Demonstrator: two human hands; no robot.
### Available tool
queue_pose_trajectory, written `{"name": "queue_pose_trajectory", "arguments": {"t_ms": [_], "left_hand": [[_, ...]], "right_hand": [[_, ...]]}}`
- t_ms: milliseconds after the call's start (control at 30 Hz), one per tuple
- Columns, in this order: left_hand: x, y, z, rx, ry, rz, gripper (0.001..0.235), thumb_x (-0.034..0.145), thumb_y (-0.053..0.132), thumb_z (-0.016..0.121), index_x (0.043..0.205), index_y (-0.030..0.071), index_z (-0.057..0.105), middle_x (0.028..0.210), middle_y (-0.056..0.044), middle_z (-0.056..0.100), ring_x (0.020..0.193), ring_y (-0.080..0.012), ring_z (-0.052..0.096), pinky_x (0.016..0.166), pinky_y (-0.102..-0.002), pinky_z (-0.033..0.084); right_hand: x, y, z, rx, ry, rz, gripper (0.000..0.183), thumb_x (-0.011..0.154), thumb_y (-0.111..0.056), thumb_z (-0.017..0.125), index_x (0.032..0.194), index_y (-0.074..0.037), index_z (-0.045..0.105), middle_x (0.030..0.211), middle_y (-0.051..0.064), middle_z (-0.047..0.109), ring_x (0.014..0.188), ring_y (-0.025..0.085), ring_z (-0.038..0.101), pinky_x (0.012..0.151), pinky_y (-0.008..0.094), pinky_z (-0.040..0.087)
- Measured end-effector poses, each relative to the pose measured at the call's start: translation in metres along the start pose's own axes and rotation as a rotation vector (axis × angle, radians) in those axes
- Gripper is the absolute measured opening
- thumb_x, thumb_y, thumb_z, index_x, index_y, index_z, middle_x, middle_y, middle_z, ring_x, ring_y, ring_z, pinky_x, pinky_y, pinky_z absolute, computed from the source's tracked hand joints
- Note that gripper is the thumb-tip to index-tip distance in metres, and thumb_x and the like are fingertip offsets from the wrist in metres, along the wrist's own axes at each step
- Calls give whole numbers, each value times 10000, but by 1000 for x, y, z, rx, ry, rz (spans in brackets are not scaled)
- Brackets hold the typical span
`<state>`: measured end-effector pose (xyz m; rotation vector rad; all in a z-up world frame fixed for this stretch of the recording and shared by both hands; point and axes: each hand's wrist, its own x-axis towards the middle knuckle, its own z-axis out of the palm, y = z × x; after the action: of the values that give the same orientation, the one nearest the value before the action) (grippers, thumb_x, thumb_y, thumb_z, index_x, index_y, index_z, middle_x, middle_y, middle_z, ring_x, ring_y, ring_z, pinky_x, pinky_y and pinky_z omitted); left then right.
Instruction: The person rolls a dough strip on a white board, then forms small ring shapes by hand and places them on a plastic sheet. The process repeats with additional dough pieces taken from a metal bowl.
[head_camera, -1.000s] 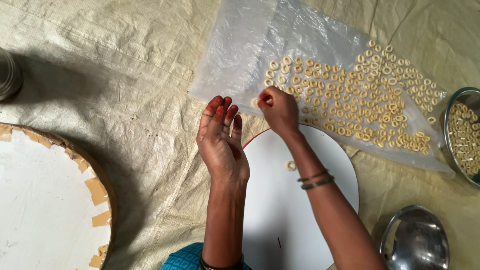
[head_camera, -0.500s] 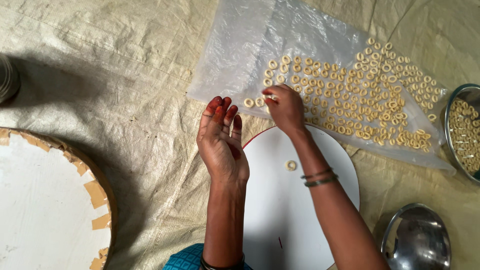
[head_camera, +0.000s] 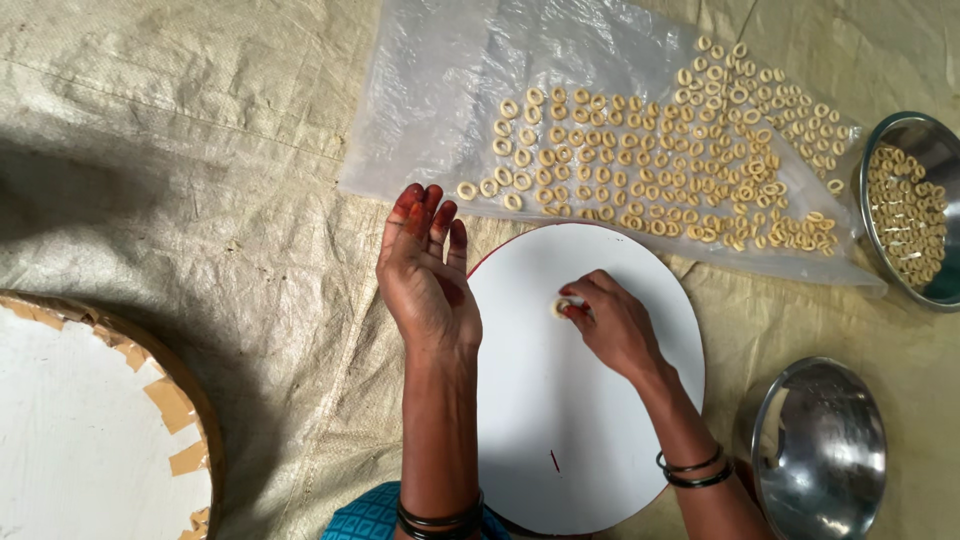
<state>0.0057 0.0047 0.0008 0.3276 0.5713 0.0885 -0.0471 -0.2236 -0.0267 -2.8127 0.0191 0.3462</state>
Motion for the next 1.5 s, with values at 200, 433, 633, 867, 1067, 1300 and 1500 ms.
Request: {"name": "queue_pose_trajectory", "arguments": {"t_ms": [200, 433, 633, 867, 1067, 1300, 1500], "left_hand": [[2, 1, -2, -30, -2, 9, 304, 951, 98, 562, 1240, 11, 598, 1222, -105, 651, 1085, -198, 594, 993, -335, 462], [2, 1, -4, -32, 1, 19, 272, 970, 152, 595, 1216, 36, 606, 1214, -89, 656, 1068, -179, 592, 982, -334, 466], [0, 7, -5, -48, -13, 47, 253, 971, 151, 598, 1198, 41, 609, 1189, -88, 667, 1053, -171, 604, 973, -330, 470], [-2, 4, -2, -43, -5, 17, 234, 975, 148, 591, 1184, 46, 612, 1171, -92, 678, 1067, -171, 614, 983, -329, 473], [-2, 6, 0, -46, -6, 28, 239, 971, 140, 589, 1182, 30, 619, 1166, -96, 678, 1059, -179, 617, 975, -335, 481], [-4, -1, -1, -76, -21, 19, 283, 968, 109, 596, 1237, 21, 593, 1122, -101, 663, 999, -177, 610, 934, -314, 480], [-9, -9, 3, -40, -3, -8, 389, 951, 108, 583, 1330, 45, 524, 1101, -106, 649, 976, -174, 608, 919, -313, 489]], "right_hand": [[19, -7, -11, 89, -109, 72, 126, 863, -106, 757, 976, -60, 727, 907, 73, 768, 798, 215, 747, 731, 342, 572], [126, -40, 3, 291, 201, -182, 171, 884, -119, 776, 987, -29, 674, 915, 97, 751, 811, 224, 740, 724, 343, 567], [181, -68, 46, 184, 321, -189, 145, 889, -91, 742, 1025, -58, 707, 1000, 82, 753, 851, 282, 726, 749, 398, 552], [185, -58, 56, 94, 428, -280, 254, 905, -24, 700, 1149, -89, 719, 1172, 73, 708, 1031, 300, 695, 849, 396, 542], [93, -17, 57, 332, 734, -174, 315, 910, 5, 699, 1222, -23, 667, 1424, 114, 530, 1284, 309, 570, 929, 382, 530], [-110, 29, 102, 287, 826, 316, 534, 914, -74, 704, 1370, 34, 448, 1594, 223, 247, 1389, 366, 403, 1111, 482, 363], [-121, 48, 128, 280, 800, 346, 541, 1032, -357, 587, 1398, 20, 461, 1583, 213, 326, 1434, 383, 404, 1163, 450, 364]]}}
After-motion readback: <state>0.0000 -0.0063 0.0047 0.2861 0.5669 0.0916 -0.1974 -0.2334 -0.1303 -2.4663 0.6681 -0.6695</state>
